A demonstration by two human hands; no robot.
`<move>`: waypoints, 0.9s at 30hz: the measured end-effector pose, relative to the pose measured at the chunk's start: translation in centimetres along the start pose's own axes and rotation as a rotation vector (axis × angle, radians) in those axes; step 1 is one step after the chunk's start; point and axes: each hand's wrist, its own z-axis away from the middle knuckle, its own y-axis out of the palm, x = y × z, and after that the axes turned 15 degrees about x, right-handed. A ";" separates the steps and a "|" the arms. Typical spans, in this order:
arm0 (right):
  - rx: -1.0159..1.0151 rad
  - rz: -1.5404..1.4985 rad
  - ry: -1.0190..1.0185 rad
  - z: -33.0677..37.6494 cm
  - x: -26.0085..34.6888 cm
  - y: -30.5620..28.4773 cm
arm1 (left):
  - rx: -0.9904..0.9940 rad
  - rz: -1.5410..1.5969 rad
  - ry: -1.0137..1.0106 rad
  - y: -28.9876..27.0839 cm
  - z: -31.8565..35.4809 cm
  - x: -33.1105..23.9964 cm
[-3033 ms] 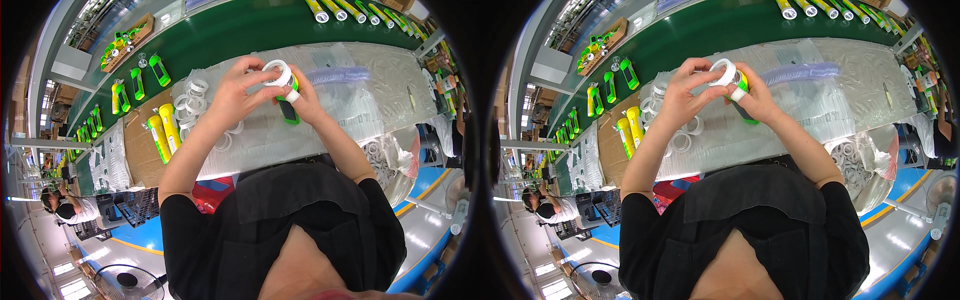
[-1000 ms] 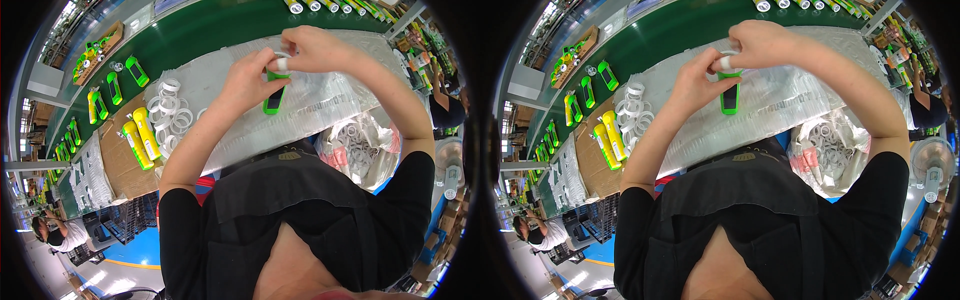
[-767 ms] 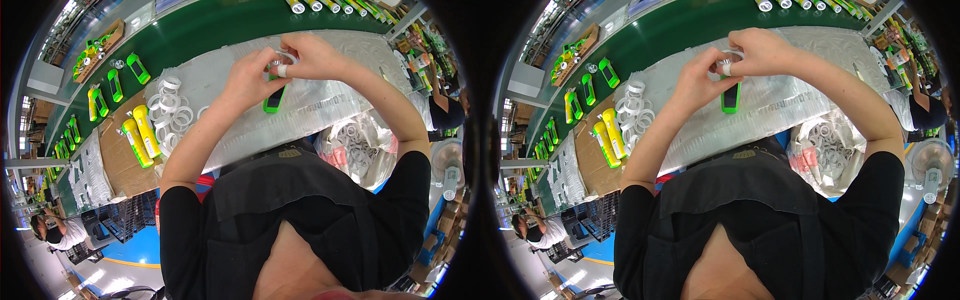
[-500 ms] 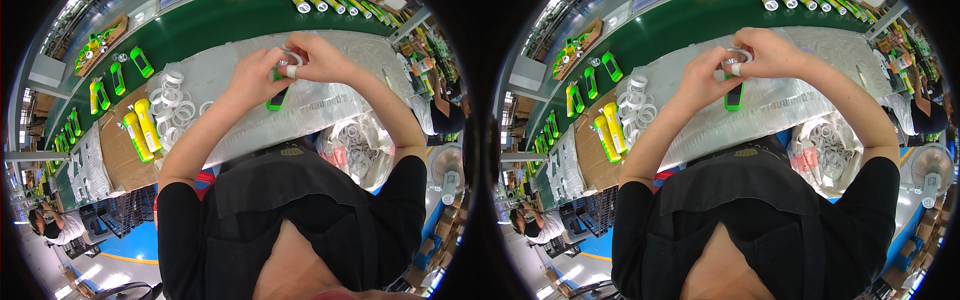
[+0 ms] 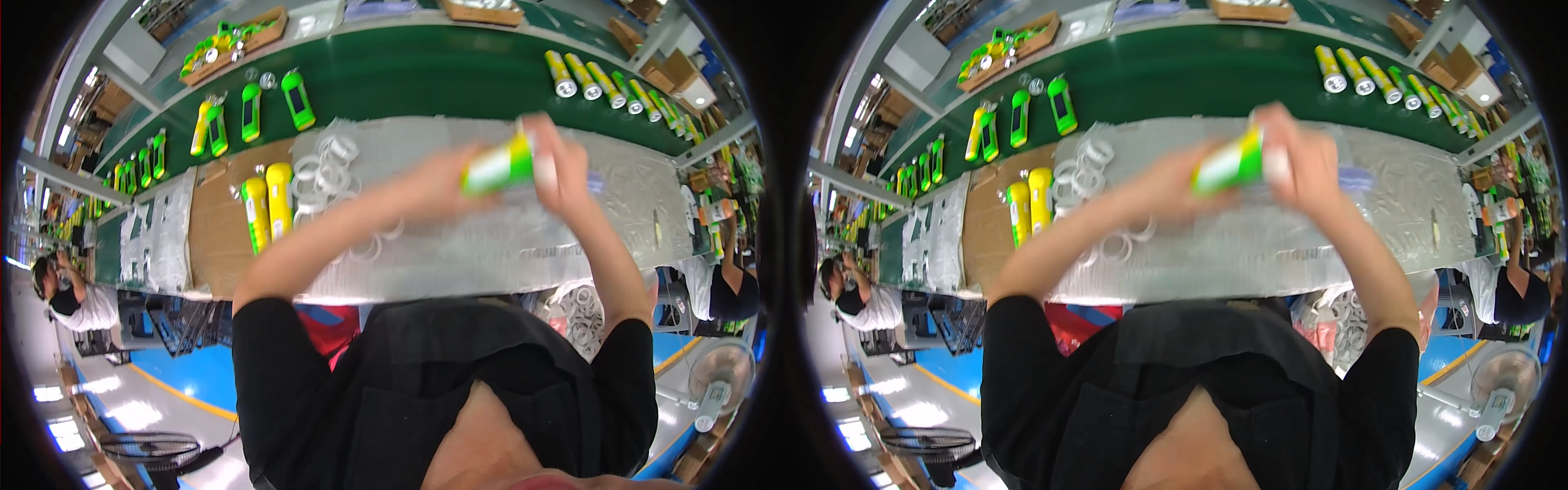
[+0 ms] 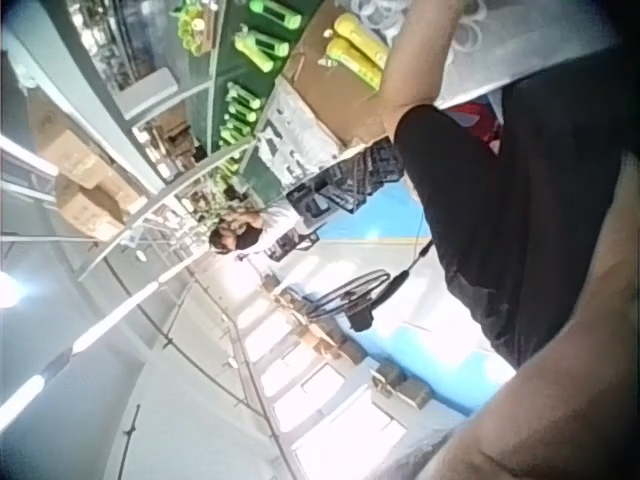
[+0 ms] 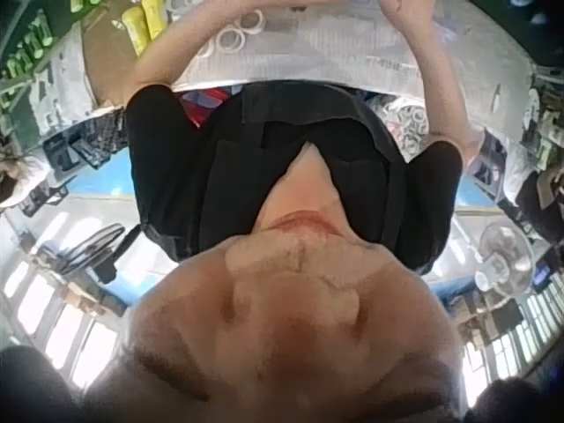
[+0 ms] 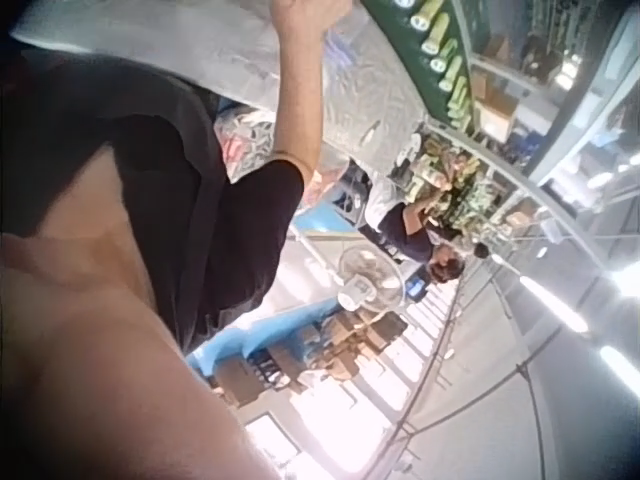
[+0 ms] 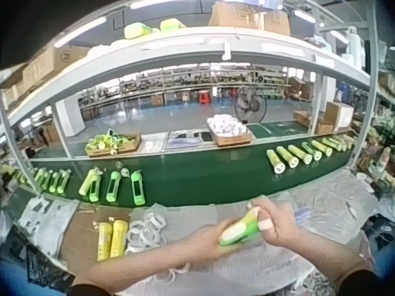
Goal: Assembling plastic flashlights by attaching components and lens caps.
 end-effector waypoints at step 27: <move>0.163 -1.006 0.623 -6.8 -5.0 8.3 | -0.239 -0.033 -0.267 -5.7 0.4 6.7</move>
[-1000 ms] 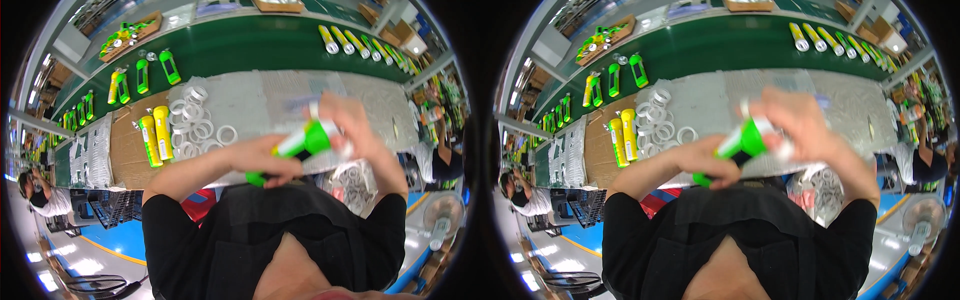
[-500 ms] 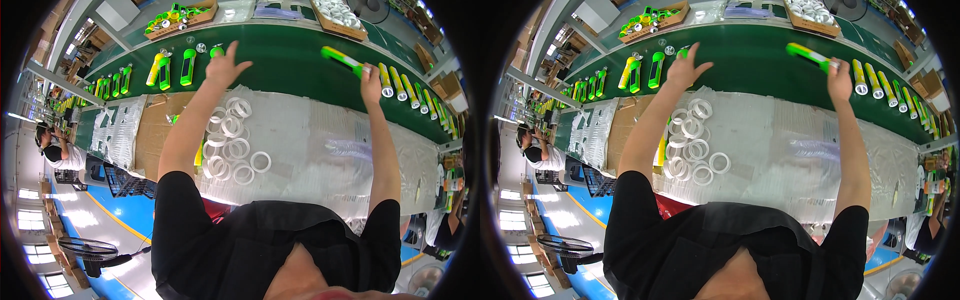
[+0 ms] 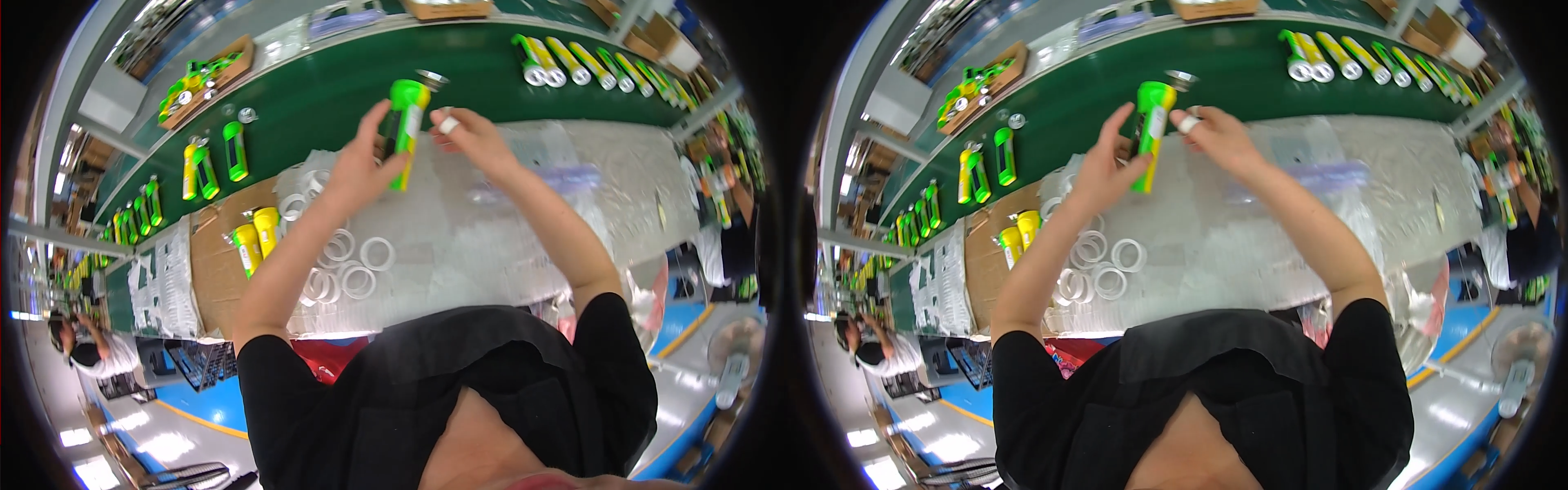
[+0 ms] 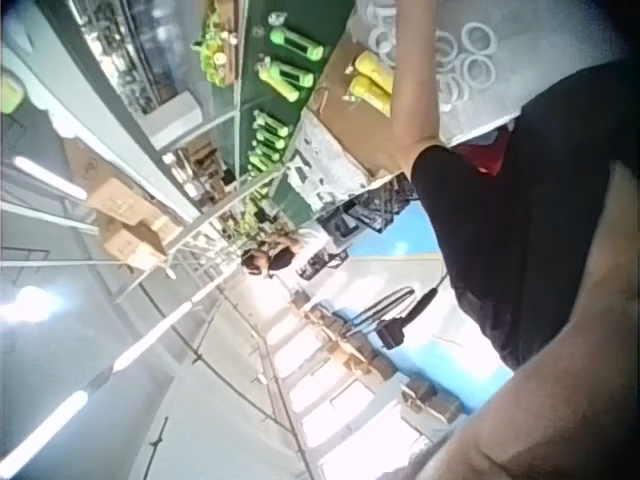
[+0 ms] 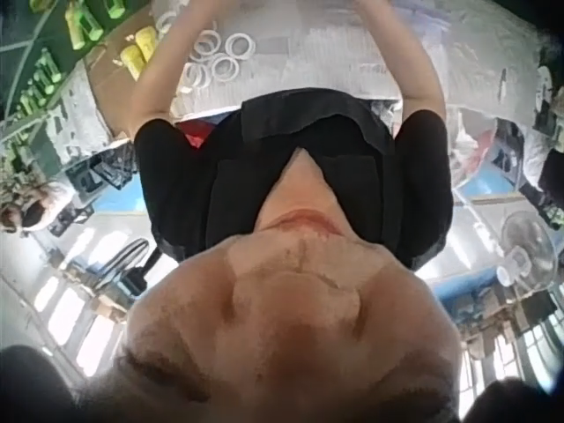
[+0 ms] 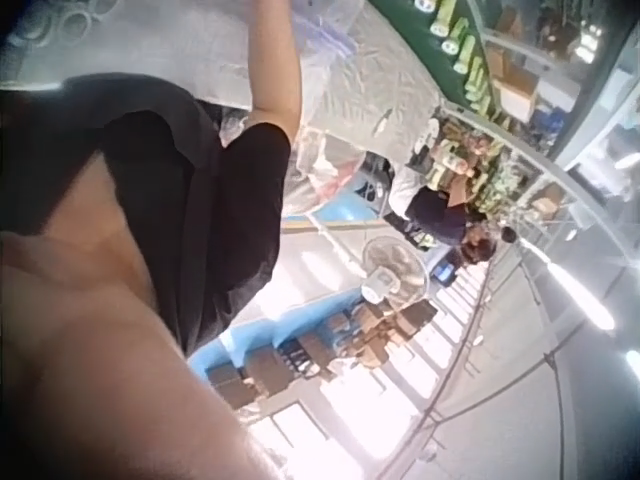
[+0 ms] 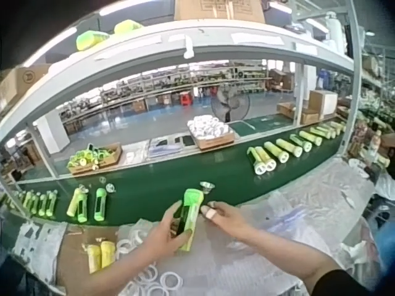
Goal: Assembling plastic flashlights by attaching components and lens caps.
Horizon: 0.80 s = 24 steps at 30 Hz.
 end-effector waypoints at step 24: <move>0.258 -0.357 -0.196 16.8 -1.1 7.6 | 0.159 0.240 0.553 8.3 5.8 -7.6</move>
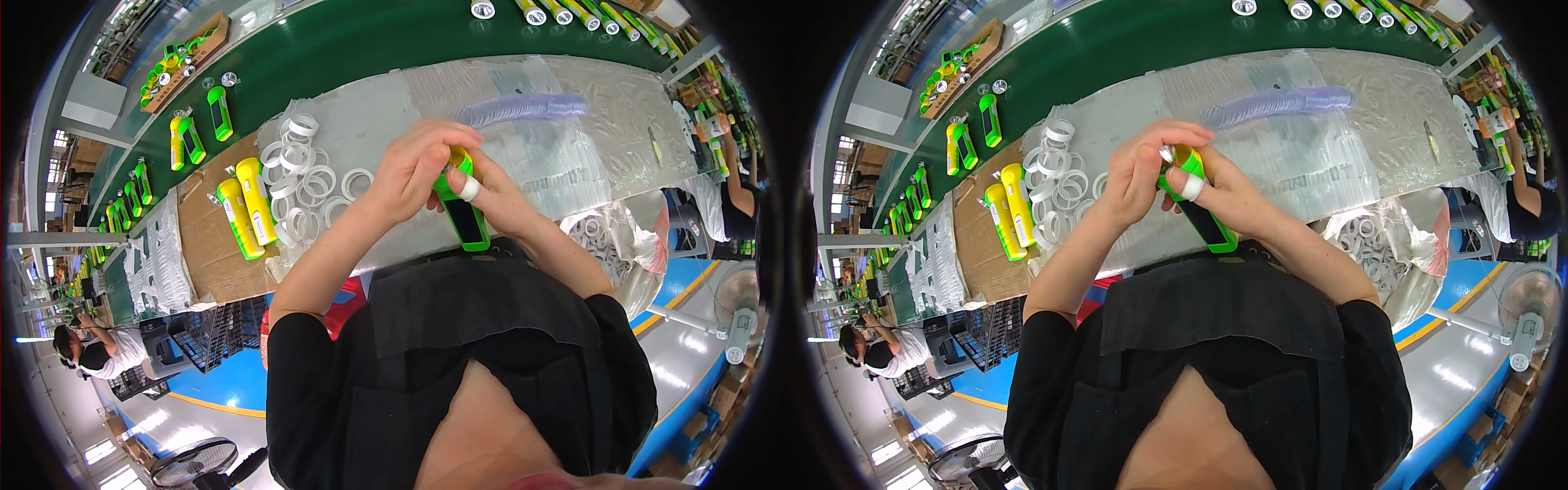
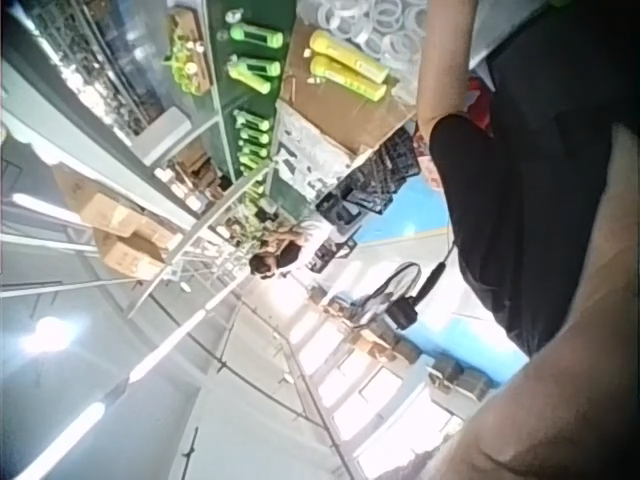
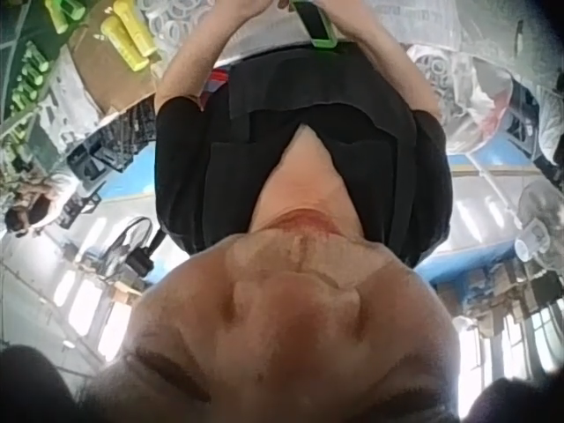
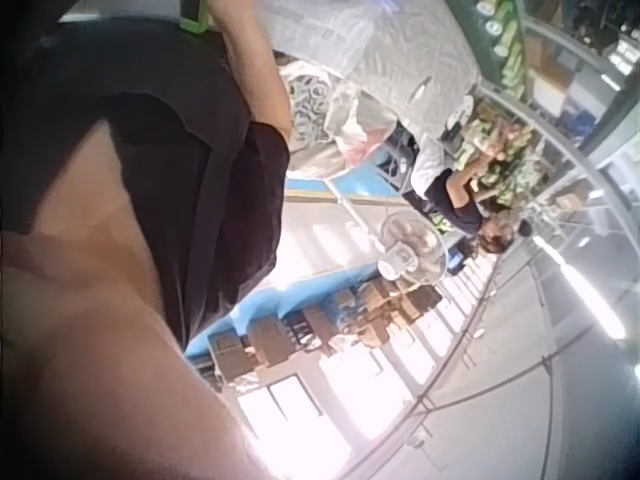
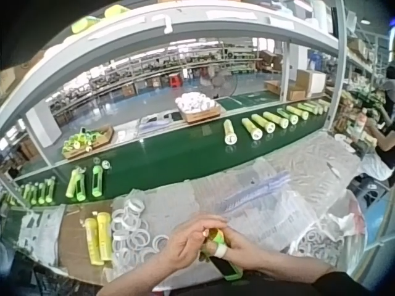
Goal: Assembling plastic flashlights by attaching components and lens caps.
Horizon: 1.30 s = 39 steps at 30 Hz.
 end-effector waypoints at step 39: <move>-0.005 -0.065 0.090 -0.3 -0.2 -0.7 | -0.026 -0.331 -0.025 1.1 2.6 1.7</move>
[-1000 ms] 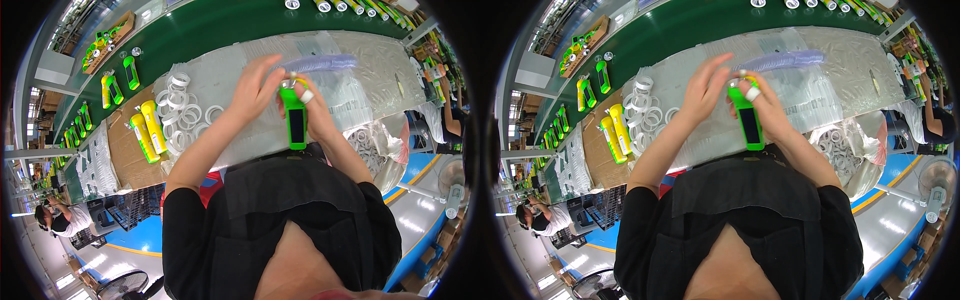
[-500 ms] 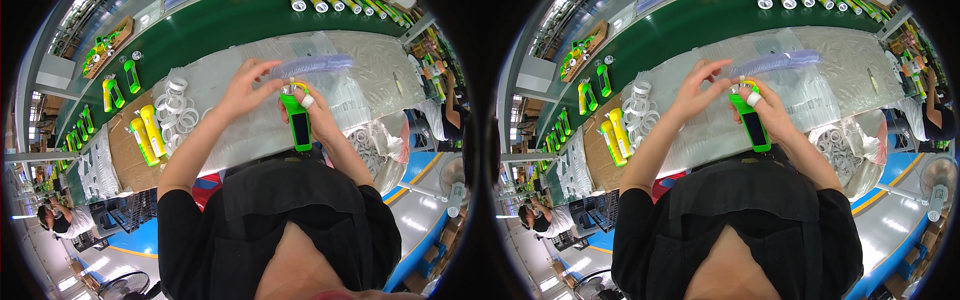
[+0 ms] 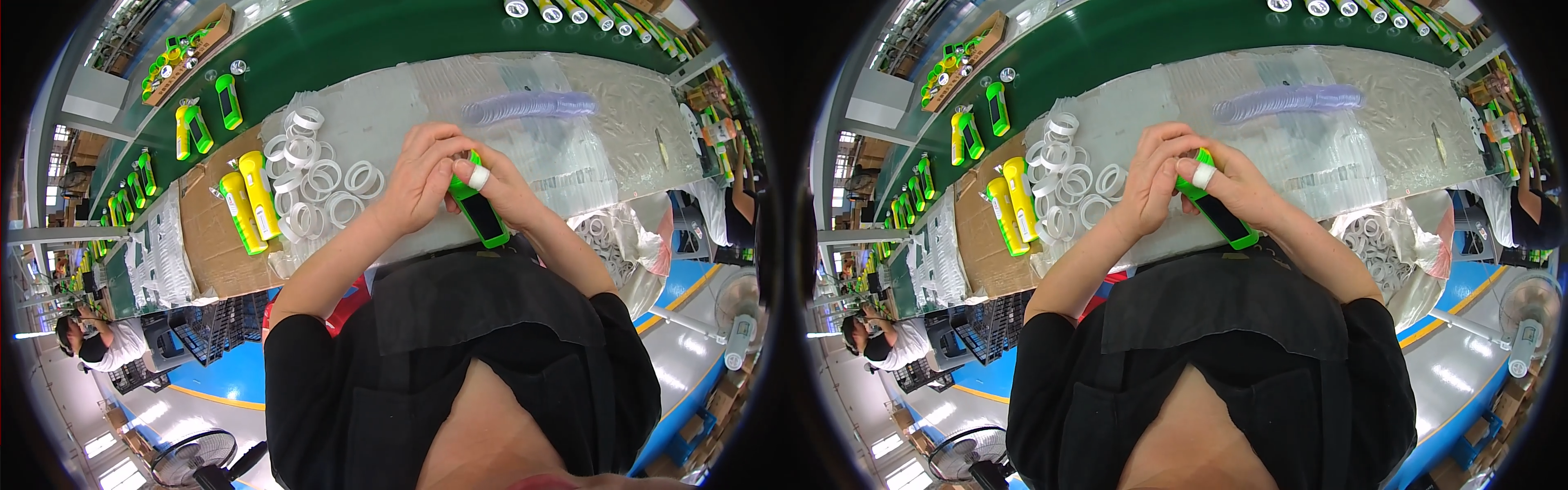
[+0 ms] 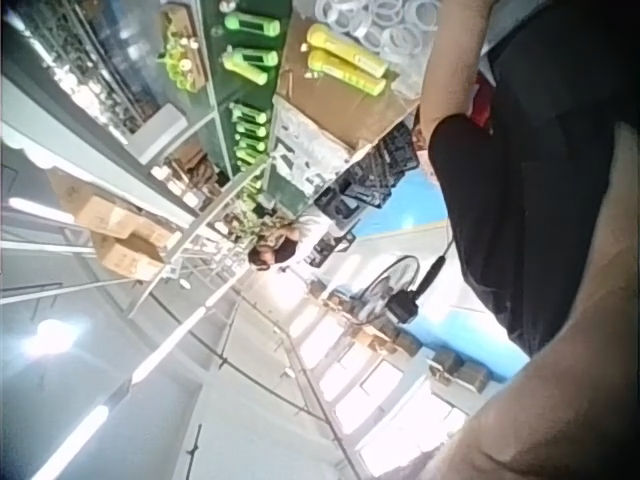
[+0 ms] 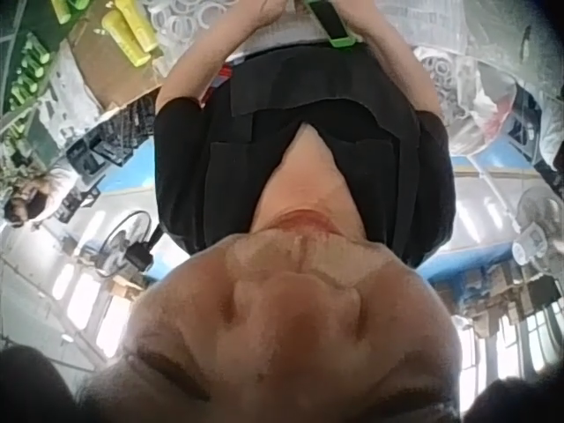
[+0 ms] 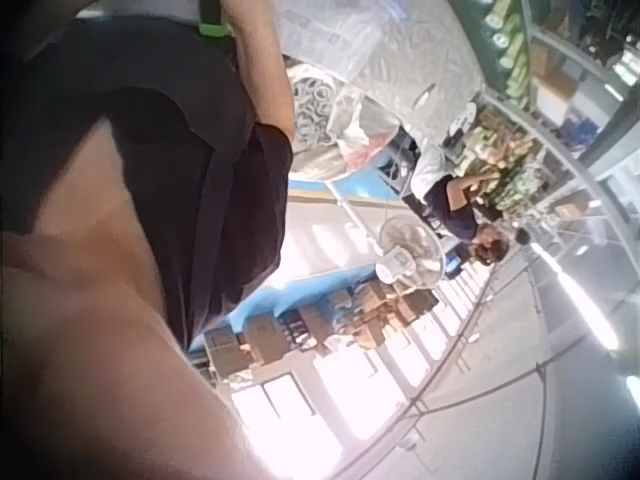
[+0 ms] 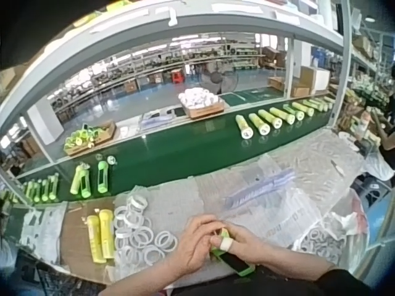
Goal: Assembling plastic flashlights by attaching components and lens caps.
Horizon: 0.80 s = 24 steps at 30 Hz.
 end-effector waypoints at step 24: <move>-0.122 0.204 -0.370 -5.6 -0.4 -3.1 | -0.105 0.085 -0.386 -7.5 2.5 1.2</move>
